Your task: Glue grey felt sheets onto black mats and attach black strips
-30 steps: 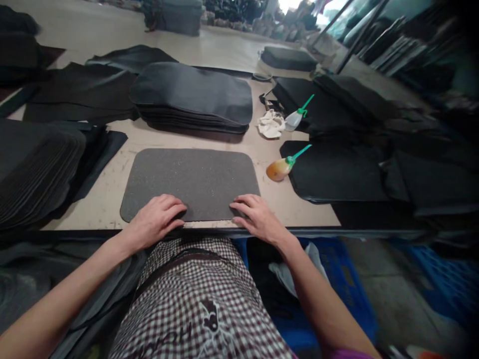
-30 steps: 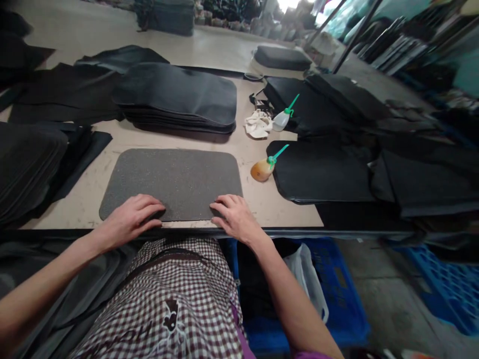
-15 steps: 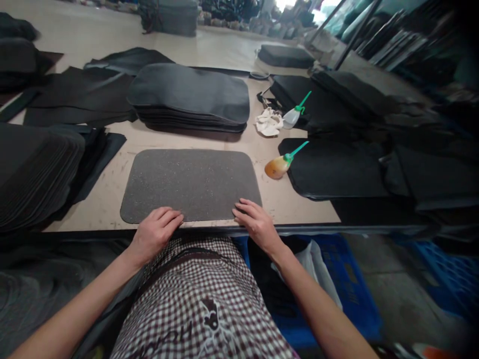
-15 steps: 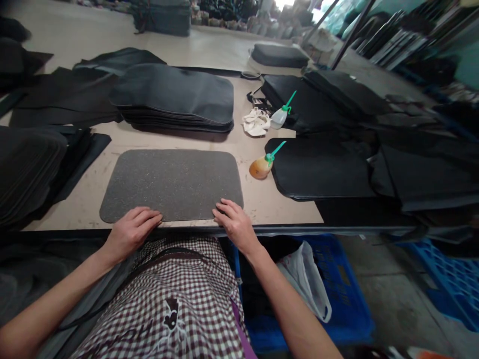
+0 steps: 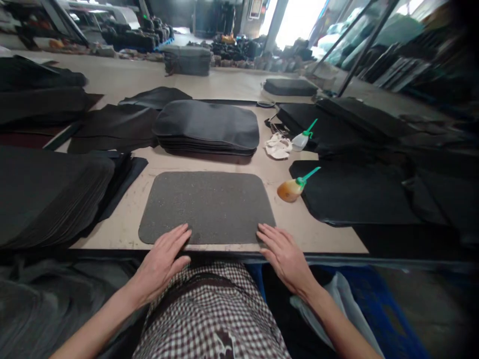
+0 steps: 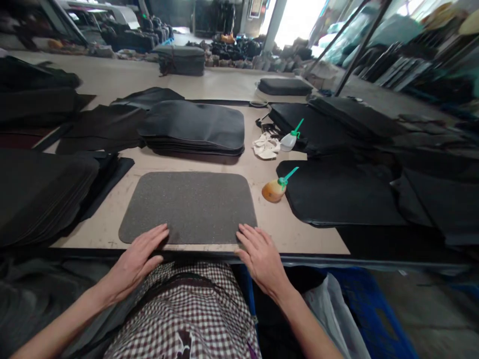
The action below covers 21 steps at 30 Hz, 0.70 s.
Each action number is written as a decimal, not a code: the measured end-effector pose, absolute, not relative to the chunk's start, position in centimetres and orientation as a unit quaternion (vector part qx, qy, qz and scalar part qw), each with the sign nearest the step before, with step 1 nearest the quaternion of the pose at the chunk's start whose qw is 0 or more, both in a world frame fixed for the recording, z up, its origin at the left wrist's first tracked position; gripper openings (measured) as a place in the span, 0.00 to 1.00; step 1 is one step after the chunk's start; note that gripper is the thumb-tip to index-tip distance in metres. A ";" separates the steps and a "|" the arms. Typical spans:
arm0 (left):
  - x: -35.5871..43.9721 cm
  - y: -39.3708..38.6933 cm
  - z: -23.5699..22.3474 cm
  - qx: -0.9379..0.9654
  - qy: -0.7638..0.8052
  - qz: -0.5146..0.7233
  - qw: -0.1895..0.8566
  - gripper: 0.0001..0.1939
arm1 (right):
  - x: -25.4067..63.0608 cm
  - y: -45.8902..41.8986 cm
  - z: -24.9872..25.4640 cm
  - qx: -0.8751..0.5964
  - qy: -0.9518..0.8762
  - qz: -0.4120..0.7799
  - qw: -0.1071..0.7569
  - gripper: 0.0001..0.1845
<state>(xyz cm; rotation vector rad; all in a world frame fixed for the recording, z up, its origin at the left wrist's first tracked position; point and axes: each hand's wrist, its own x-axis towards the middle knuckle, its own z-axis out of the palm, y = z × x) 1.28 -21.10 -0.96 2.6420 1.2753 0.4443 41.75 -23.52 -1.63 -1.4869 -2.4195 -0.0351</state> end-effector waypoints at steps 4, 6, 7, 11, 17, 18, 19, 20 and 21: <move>2.5 -15.5 1.7 0.851 0.475 0.179 0.134 0.29 | 40.9 -16.6 -0.8 -0.566 -0.797 -0.031 0.207 0.27; 4.3 -12.4 2.0 0.849 0.482 0.164 0.138 0.32 | 39.5 -12.8 -0.9 -0.574 -0.790 -0.032 0.213 0.30; 5.3 -11.1 1.8 0.853 0.479 0.152 0.138 0.35 | 38.6 -11.2 -1.3 -0.575 -0.790 -0.033 0.210 0.31; 8.6 -7.6 0.0 0.879 0.451 0.102 0.113 0.40 | 36.1 -7.8 -3.6 -0.586 -0.790 -0.048 0.173 0.33; 6.6 -6.0 -2.3 0.861 0.503 0.069 0.029 0.42 | 35.9 -8.1 -5.3 -0.597 -0.785 -0.065 0.155 0.35; 5.7 -5.9 -2.4 0.850 0.522 0.066 0.021 0.42 | 36.0 -8.2 -5.3 -0.596 -0.785 -0.064 0.157 0.35; 4.9 -5.7 -2.5 0.838 0.543 0.061 0.011 0.43 | 36.0 -8.2 -5.2 -0.596 -0.784 -0.062 0.159 0.35; 4.1 -5.5 -2.6 0.823 0.565 0.057 0.001 0.43 | 36.0 -8.1 -5.2 -0.596 -0.784 -0.059 0.163 0.35; 3.4 -5.3 -2.6 0.809 0.586 0.051 -0.008 0.44 | 35.9 -8.0 -5.2 -0.595 -0.785 -0.054 0.167 0.35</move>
